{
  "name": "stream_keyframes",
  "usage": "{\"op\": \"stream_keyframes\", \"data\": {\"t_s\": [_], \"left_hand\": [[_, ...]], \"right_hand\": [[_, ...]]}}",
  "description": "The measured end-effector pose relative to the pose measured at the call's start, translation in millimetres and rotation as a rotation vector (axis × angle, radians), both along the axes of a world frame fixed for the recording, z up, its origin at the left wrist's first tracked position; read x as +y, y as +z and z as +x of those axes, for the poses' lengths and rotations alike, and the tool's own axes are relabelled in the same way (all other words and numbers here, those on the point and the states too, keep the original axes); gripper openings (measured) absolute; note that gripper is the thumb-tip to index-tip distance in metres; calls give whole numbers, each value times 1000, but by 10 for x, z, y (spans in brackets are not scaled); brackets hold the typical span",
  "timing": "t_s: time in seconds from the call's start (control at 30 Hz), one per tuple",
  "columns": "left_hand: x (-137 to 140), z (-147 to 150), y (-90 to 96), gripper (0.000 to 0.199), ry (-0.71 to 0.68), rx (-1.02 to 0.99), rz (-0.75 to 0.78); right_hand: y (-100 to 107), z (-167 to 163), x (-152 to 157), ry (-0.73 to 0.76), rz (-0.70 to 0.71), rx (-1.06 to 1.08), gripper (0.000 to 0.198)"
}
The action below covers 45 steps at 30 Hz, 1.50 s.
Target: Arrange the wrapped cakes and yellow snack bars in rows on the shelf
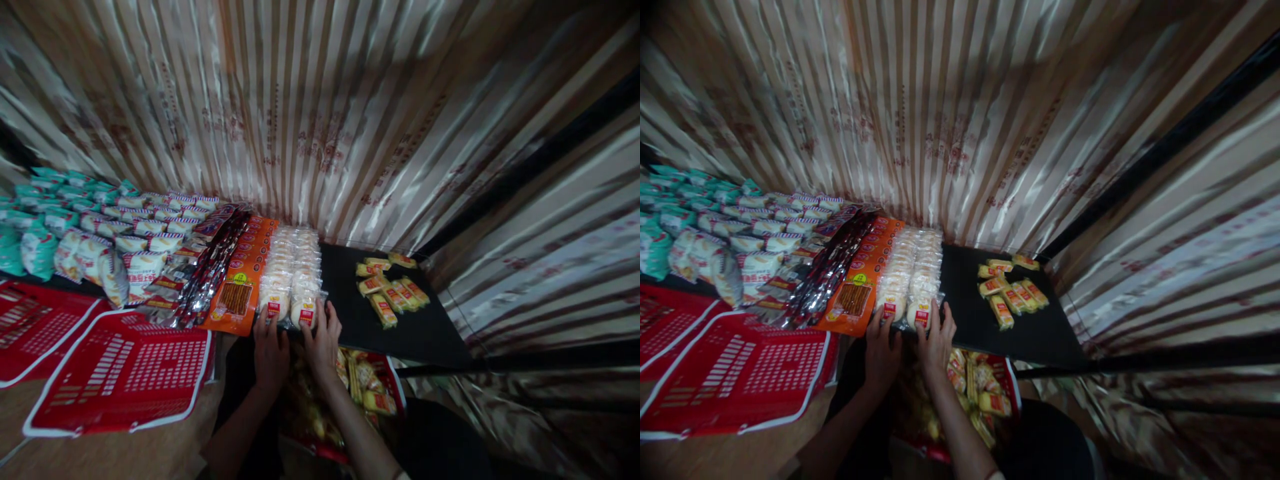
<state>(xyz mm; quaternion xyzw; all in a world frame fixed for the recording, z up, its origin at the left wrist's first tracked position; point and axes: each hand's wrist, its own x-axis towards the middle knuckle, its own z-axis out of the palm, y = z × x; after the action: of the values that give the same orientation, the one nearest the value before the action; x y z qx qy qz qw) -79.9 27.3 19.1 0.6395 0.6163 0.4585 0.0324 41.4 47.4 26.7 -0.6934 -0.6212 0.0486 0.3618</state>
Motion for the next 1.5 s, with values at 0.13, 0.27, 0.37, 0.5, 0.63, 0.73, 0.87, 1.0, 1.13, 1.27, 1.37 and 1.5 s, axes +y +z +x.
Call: {"op": "stream_keyframes", "data": {"t_s": [0.13,0.27,0.37,0.5,0.63,0.73,0.87,1.0,1.13,1.27,1.37,1.5], "left_hand": [[6,-1,-19,36,-5,10,19],[-10,21,12,38,-7,10,18],[-54,62,33,37,-16,21,22],[-101,161,1,32,-189,47,64],[-34,306,-20,34,-327,68,99],[64,395,-10,32,-285,86,121],[141,472,-17,27,-260,66,130],[162,544,-66,29,-179,15,106],[210,573,-168,30,-177,7,94],[291,588,-277,26,-155,28,112],[345,618,-305,28,-117,11,114],[382,642,-288,26,-82,11,137]], "right_hand": [[21,-5,42,9,-44,-13,54],[35,1,49,2,-53,-18,55],[36,4,52,7,-43,-18,55],[4,29,49,34,-45,26,55],[-2,151,4,50,-19,86,52],[125,336,70,55,60,62,49],[455,569,599,126,129,-51,46],[754,559,1532,320,-57,-308,51],[888,400,2314,327,-415,-510,52],[868,343,2663,290,-554,-535,52],[821,360,2751,288,-553,-489,52],[786,380,2791,311,-558,-468,50]]}}
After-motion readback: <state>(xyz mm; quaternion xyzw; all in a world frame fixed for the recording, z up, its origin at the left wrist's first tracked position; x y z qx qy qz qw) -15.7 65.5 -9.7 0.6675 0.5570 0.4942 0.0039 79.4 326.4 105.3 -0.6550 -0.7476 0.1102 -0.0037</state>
